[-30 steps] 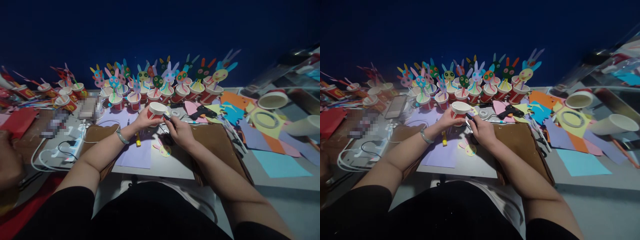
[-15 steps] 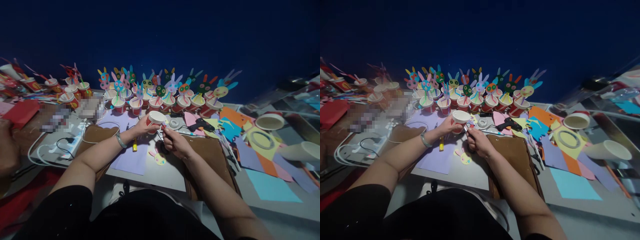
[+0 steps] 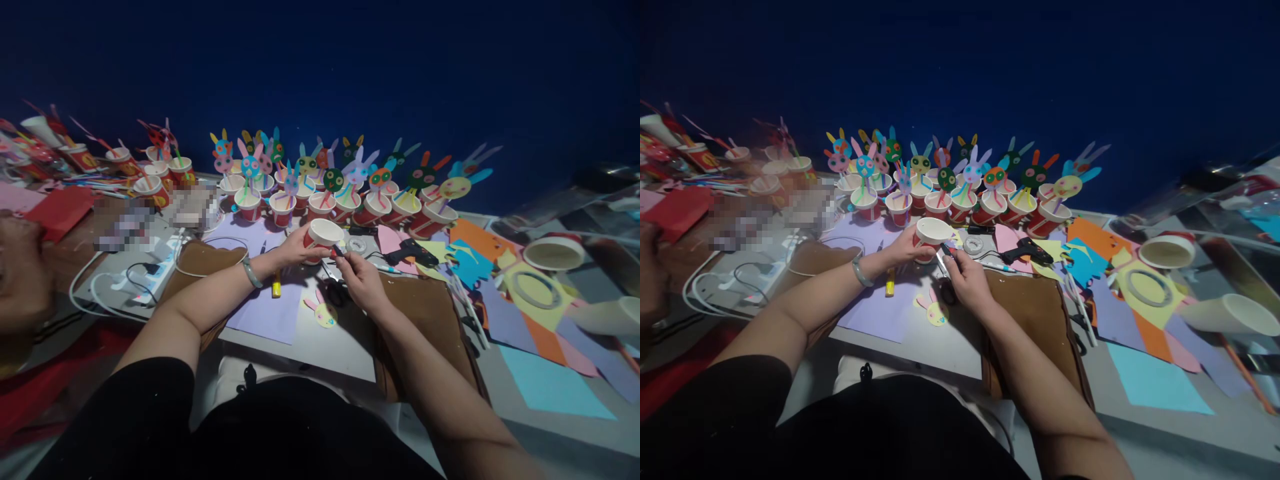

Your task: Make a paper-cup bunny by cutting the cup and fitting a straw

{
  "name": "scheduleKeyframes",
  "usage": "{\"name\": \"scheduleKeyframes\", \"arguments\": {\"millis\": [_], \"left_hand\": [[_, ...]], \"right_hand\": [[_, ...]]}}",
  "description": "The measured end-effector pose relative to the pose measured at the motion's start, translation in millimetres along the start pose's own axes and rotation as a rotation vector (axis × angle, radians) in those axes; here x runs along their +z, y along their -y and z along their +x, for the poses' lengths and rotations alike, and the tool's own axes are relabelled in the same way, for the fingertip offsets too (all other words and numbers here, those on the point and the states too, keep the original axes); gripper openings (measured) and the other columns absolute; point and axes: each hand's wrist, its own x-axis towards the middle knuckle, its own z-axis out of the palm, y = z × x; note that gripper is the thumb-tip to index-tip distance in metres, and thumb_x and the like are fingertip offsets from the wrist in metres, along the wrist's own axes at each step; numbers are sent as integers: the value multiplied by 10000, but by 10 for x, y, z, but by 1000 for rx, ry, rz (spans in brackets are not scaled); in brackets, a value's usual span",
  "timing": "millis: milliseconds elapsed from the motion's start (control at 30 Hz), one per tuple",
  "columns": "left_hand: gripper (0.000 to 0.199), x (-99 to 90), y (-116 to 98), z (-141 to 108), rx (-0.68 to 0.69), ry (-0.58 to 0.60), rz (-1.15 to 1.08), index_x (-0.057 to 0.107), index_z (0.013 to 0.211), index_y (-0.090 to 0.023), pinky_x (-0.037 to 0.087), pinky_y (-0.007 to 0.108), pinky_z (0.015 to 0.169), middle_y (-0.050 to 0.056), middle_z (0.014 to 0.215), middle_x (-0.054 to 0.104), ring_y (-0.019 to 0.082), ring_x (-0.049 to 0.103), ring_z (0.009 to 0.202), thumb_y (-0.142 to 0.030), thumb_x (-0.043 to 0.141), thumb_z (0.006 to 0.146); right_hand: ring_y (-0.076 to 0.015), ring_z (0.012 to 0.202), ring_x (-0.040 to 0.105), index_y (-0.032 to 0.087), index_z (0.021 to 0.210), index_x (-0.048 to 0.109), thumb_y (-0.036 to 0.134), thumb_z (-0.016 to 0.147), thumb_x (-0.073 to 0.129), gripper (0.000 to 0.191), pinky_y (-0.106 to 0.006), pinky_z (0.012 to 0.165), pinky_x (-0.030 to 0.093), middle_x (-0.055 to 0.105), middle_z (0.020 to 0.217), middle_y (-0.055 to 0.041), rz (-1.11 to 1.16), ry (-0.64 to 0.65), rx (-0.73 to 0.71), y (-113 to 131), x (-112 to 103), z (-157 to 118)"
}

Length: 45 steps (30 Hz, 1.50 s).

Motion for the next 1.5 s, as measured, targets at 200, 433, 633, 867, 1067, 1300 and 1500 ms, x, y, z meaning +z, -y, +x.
{"name": "scheduleKeyframes", "arguments": {"millis": [200, 433, 633, 867, 1067, 1300, 1500], "left_hand": [[1089, -2, -58, -3, 24, 4, 32, 601, 1223, -133, 564, 440, 1029, 195, 1219, 753, 317, 718, 1137, -885, 886, 489], [1045, 22, -57, -8, 36, -10, -7, 621, 1219, -133, 587, 432, 993, 187, 1189, 779, 315, 750, 1103, -828, 925, 502], [1054, 42, -87, -17, -10, -3, -35, 639, 1207, -133, 578, 462, 1049, 187, 1225, 773, 337, 739, 1167, -811, 949, 461], [1058, 37, -82, -38, 3, 17, 10, 622, 1221, -132, 576, 490, 1066, 205, 1254, 765, 343, 737, 1174, -859, 900, 505], [1068, 37, -75, -32, -5, 3, -18, 638, 1221, -129, 565, 481, 1088, 210, 1272, 764, 358, 729, 1205, -850, 916, 484], [1031, -11, -23, 13, 22, 14, -62, 653, 1191, -148, 562, 464, 1075, 195, 1263, 764, 340, 723, 1198, -868, 899, 495], [1003, -12, -6, 7, 35, 8, -49, 645, 1218, -146, 559, 482, 1082, 202, 1284, 750, 344, 713, 1214, -876, 861, 566]], "right_hand": [[-54, 444, 124, 256, 795, 503, 794, 738, 793, 614, -231, 435, 108, 259, 501, 140, 566, 265, 433, 71, -32, 7], [-102, 505, 283, 251, 754, 526, 776, 821, 724, 566, -261, 487, 221, 361, 544, 79, 258, 126, 185, 27, -48, 19], [-142, 579, 384, 245, 758, 567, 698, 903, 651, 482, -303, 573, 288, 463, 587, 31, -76, -23, -16, 6, -33, -10], [-56, 459, 108, 253, 814, 520, 762, 730, 826, 600, -231, 451, 89, 249, 514, 141, 614, 314, 485, 103, -78, -3], [-111, 551, 330, 235, 748, 565, 720, 839, 731, 520, -262, 510, 244, 423, 576, 53, 165, 59, 101, 44, -39, 0], [-83, 463, 213, 253, 769, 535, 760, 828, 734, 549, -241, 434, 164, 315, 533, 98, 391, 194, 293, 24, -27, 4], [-68, 440, 210, 247, 759, 542, 815, 768, 785, 618, -231, 419, 146, 298, 509, 109, 439, 175, 280, 37, 16, -8]]}}
